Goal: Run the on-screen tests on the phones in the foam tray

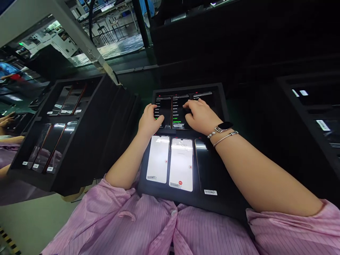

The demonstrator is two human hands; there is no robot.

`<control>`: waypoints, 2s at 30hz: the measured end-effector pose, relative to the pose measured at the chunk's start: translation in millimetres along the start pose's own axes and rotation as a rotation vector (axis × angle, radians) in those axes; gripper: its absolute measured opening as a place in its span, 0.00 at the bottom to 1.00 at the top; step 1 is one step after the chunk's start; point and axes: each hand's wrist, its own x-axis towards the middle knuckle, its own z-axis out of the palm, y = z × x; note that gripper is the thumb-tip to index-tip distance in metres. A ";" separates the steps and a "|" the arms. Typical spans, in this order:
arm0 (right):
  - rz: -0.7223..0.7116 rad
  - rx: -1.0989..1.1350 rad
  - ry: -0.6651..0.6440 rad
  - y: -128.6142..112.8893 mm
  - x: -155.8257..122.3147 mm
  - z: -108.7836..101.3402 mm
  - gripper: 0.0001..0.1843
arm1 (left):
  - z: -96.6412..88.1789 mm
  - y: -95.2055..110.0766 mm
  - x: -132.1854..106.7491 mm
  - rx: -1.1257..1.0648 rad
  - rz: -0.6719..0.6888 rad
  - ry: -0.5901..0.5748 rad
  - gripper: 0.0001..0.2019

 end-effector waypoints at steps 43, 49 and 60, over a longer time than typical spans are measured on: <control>-0.098 -0.047 0.121 -89.5 -168.5 -78.4 0.22 | -53.5 -11.5 -208.9 0.161 0.472 -0.161 0.18; 0.167 -0.040 0.113 -17.3 -100.4 -71.4 0.19 | -50.0 -4.0 -125.4 0.024 0.465 0.023 0.25; 0.133 -0.083 0.050 5.9 -73.0 -52.0 0.23 | -7.1 4.7 -22.2 0.191 0.335 -0.027 0.26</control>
